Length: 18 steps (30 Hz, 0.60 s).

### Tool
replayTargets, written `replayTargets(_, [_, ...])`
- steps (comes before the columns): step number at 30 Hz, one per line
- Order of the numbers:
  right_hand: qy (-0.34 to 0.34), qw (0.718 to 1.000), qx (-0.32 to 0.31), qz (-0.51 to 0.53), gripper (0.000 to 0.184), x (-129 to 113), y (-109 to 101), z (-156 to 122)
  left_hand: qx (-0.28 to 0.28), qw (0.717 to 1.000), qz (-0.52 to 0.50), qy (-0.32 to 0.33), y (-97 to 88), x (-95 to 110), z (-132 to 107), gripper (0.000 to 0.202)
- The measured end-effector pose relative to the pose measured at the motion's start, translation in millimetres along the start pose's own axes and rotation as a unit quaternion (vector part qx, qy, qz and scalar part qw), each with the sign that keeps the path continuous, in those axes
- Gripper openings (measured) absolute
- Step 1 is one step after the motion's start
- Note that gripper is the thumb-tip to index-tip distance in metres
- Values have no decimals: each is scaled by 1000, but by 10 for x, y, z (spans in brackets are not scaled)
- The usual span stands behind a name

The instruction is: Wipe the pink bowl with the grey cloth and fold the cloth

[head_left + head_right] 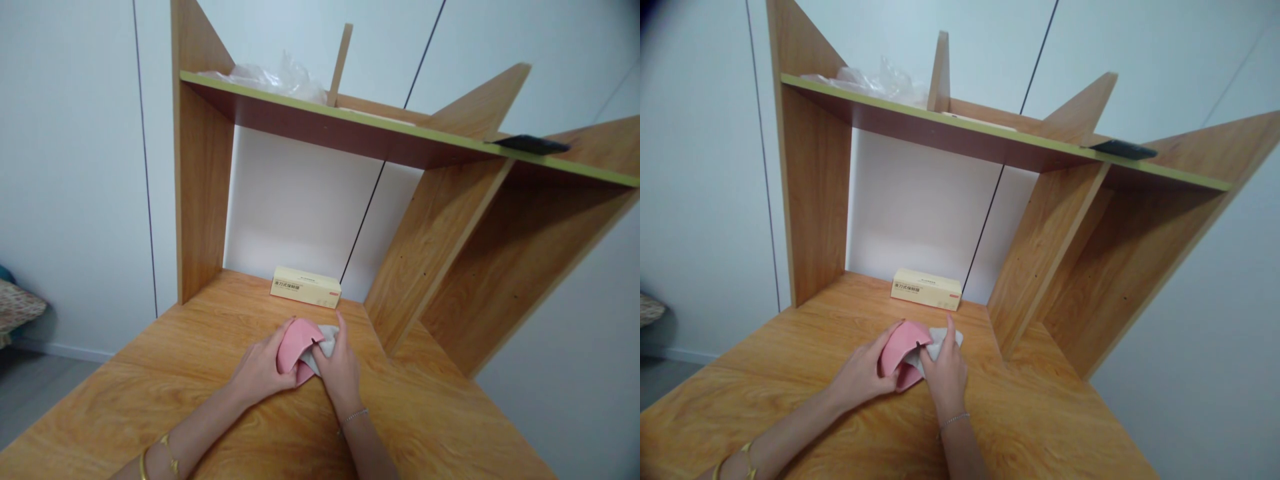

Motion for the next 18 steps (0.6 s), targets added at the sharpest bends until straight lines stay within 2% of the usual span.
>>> replayTargets(3, [24, 997, -73, -1, 68, 41, 134, 22, -16, 1000, -21, 9, 32, -10, 8, 75])
replayTargets(5, [17, 996, -86, 20, 66, 37, 171, 27, -21, 999, -31, 14, 47, -28, 15, 73])
replayTargets(9, [16, 989, -62, 130, 62, 87, 211, 23, -5, 998, -58, 13, 36, -92, 36, 69])
replayTargets(13, [45, 973, -28, 226, 64, 176, 246, 1, 22, 994, -103, 12, 64, -144, 49, 84])
replayTargets(15, [55, 965, 2, 258, 63, 200, 221, -17, 33, 992, -117, 31, 95, -117, 48, 92])
replayTargets(18, [53, 951, 30, 304, 62, 188, 203, -36, 42, 987, -140, 66, 123, -62, 45, 85])
Point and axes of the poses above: each hand's wrist, its own z-axis towards the middle knuckle, its own y-axis out of the palm, x = y × z, the point moved 10 cm from there along z, towards the middle knuckle, and after that the axes turned 10 degrees about -x, right-handed, at the moved point
